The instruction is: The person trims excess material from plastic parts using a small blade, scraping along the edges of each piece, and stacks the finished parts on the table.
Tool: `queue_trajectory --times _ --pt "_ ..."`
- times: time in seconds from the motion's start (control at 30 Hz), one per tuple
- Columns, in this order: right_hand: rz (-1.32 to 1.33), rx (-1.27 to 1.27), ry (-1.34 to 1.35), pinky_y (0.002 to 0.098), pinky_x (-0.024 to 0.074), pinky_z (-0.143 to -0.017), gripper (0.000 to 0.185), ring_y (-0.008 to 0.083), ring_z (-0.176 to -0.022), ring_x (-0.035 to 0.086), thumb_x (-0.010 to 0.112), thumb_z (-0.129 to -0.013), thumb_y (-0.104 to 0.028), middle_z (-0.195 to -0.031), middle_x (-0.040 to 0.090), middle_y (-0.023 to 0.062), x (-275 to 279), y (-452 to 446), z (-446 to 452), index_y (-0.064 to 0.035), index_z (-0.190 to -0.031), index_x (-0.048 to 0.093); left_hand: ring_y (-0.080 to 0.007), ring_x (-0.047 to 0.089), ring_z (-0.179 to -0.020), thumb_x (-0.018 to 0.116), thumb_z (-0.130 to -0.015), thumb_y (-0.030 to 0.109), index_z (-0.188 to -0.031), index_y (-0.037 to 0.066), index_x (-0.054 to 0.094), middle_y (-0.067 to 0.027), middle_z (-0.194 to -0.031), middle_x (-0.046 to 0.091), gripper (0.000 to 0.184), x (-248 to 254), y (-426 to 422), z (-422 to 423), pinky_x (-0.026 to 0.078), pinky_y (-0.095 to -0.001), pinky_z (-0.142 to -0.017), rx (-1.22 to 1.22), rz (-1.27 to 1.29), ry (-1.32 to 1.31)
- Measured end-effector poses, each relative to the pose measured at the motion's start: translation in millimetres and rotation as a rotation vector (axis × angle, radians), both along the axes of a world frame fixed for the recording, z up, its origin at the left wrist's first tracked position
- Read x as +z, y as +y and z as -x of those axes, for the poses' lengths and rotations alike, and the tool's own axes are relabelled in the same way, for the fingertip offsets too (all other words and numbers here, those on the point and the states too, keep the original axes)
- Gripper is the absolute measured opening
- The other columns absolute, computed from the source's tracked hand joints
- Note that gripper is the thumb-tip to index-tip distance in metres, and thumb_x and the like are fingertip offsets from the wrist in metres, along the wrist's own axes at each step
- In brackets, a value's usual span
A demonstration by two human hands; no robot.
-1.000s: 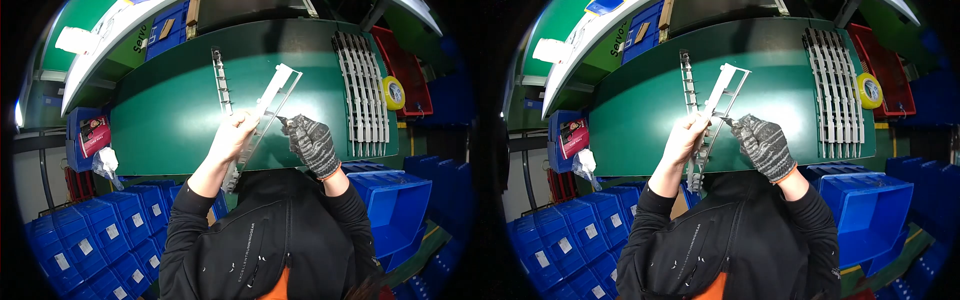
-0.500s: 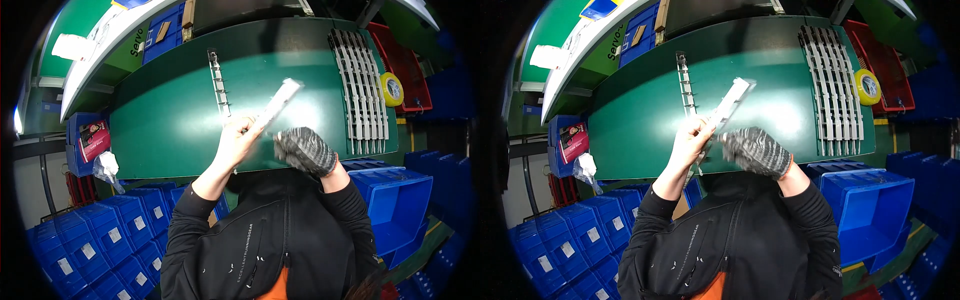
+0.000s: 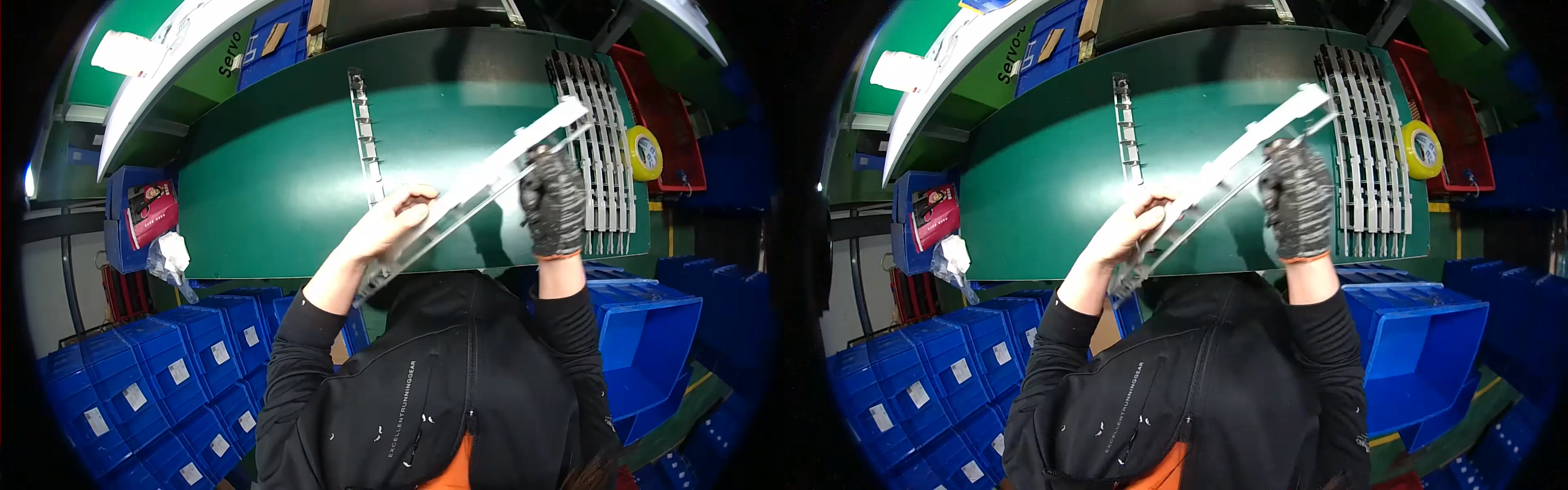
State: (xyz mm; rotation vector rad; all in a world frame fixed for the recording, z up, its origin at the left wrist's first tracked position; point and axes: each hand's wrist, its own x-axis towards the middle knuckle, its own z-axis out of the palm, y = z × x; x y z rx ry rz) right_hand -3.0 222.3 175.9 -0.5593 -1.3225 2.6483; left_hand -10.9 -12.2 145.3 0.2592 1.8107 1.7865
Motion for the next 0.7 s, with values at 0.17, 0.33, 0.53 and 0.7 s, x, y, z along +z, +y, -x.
queue_trajectory --times 0.17,0.33,0.53,0.7 --pt "0.097 -0.293 0.108 0.0145 0.0285 -0.033 0.013 0.0048 -0.040 0.037 0.052 -0.084 -0.011 -0.060 0.047 -0.0009 32 58 23 -0.0010 -0.091 0.056 -0.0063 0.047 -0.077 0.051 -0.087 0.022 -0.096 0.003 0.059 -0.0005 -0.087 0.057 0.022 5 -50 -11 0.039 -0.0208 -0.068 -0.113 0.155 -0.198" --pt "-0.269 -0.308 0.186 0.0142 0.0364 -0.040 0.013 0.0067 -0.052 0.049 0.054 -0.085 -0.013 -0.073 0.056 0.0019 37 21 24 -0.0036 -0.094 0.055 -0.0129 0.054 -0.078 0.056 -0.085 0.026 -0.083 0.001 0.058 -0.0063 -0.082 0.059 0.024 -3 -38 -19 0.045 -0.0269 -0.070 0.100 -0.091 -0.147" --pt "-1.023 0.307 0.395 0.0311 0.0466 -0.060 0.013 0.0208 -0.065 0.058 0.053 -0.076 -0.003 -0.077 0.060 0.0089 -11 -27 -13 -0.0030 -0.085 0.062 -0.0177 0.056 -0.069 0.056 -0.085 0.026 -0.073 0.005 0.055 -0.0058 -0.074 0.056 0.024 -3 -7 -20 0.051 -0.0330 -0.066 0.277 -0.637 -0.425" --pt "-1.211 0.566 0.446 0.0375 0.0455 -0.060 0.016 0.0302 -0.067 0.058 0.055 -0.080 -0.015 -0.074 0.060 0.0148 -20 -31 -25 -0.0020 -0.085 0.062 -0.0176 0.055 -0.073 0.057 -0.085 0.025 -0.072 0.005 0.054 -0.0050 -0.072 0.054 0.024 -4 2 -17 0.052 -0.0344 -0.066 0.275 -0.712 -0.529"
